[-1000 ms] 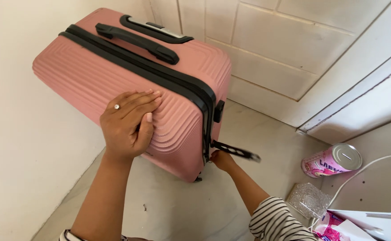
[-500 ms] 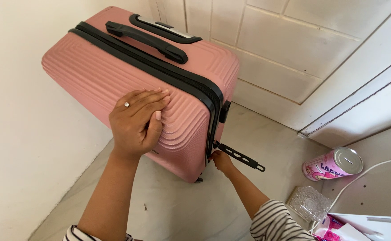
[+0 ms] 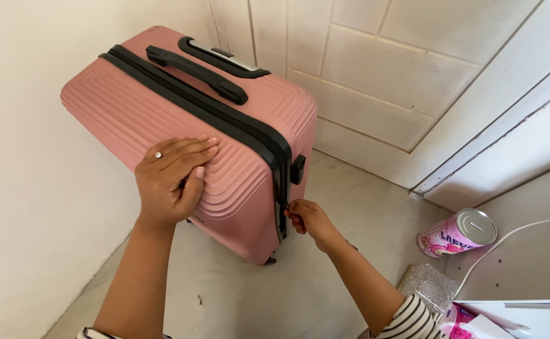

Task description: Unpacking clothes from a suitcase and folding white pants on a bed.

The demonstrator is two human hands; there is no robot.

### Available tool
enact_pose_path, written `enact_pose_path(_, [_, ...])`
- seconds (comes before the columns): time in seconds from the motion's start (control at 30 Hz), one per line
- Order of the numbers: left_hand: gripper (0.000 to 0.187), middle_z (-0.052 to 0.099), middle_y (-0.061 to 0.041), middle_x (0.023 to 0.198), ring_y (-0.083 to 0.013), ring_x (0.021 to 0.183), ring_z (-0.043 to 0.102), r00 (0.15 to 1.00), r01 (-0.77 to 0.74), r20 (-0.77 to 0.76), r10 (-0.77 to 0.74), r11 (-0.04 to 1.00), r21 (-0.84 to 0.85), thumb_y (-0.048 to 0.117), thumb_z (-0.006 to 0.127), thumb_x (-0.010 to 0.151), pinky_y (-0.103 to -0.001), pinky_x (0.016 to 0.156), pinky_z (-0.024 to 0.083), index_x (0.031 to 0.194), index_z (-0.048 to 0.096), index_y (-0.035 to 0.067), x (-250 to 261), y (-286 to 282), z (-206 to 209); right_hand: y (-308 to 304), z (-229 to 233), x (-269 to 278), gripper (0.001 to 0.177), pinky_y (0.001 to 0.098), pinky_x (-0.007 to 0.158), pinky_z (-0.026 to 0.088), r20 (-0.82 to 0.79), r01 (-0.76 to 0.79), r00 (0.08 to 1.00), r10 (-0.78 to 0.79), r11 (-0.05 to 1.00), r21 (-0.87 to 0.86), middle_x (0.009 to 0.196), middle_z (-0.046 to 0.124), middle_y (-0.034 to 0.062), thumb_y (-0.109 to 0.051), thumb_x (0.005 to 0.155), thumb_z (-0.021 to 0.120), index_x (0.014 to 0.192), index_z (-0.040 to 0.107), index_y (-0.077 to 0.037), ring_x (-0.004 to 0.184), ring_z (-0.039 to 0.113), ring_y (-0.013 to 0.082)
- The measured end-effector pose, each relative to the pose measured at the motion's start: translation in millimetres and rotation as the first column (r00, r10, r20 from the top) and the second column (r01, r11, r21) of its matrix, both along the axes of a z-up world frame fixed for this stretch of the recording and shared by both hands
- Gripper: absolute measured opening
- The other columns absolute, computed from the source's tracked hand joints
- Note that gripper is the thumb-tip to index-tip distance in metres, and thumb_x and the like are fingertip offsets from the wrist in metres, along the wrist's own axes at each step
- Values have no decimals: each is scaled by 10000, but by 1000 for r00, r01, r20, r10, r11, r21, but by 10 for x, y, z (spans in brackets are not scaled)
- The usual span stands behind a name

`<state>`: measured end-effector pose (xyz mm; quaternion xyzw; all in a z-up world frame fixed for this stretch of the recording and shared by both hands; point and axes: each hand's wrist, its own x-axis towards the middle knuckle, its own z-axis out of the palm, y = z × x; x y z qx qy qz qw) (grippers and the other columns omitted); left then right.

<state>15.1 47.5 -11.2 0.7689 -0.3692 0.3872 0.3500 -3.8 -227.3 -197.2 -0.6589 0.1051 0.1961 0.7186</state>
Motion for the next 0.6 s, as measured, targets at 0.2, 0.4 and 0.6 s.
enact_pose_path(0.2, [182,776,-93,1090,-245,1100,754,1000,-23,-20,22,999,-36,41,614,883,-394,1005,575,990,761,27,-2,15,-23,-15,760,-46,219,275,505,293,91,2,996,-22,976,217,657,424,-18,-224,985,476,851,557,-70,565,379,113])
enact_pose_path(0.4, [178,782,-83,1105,-238,1101,750,998,-58,-18,58,998,-30,48,618,880,-401,993,556,985,762,34,-20,-18,-1,45,1613,-42,295,273,494,310,227,-26,973,-36,963,267,662,421,-27,-327,1014,545,885,576,-64,575,426,107])
enact_pose_path(0.6, [149,783,-61,1106,-217,1094,752,996,-79,-46,75,993,-84,91,639,908,-394,1010,550,984,763,64,-7,-85,-78,65,1959,159,374,298,431,328,217,-64,976,24,982,178,635,451,-7,-383,1004,571,896,602,-27,503,461,127])
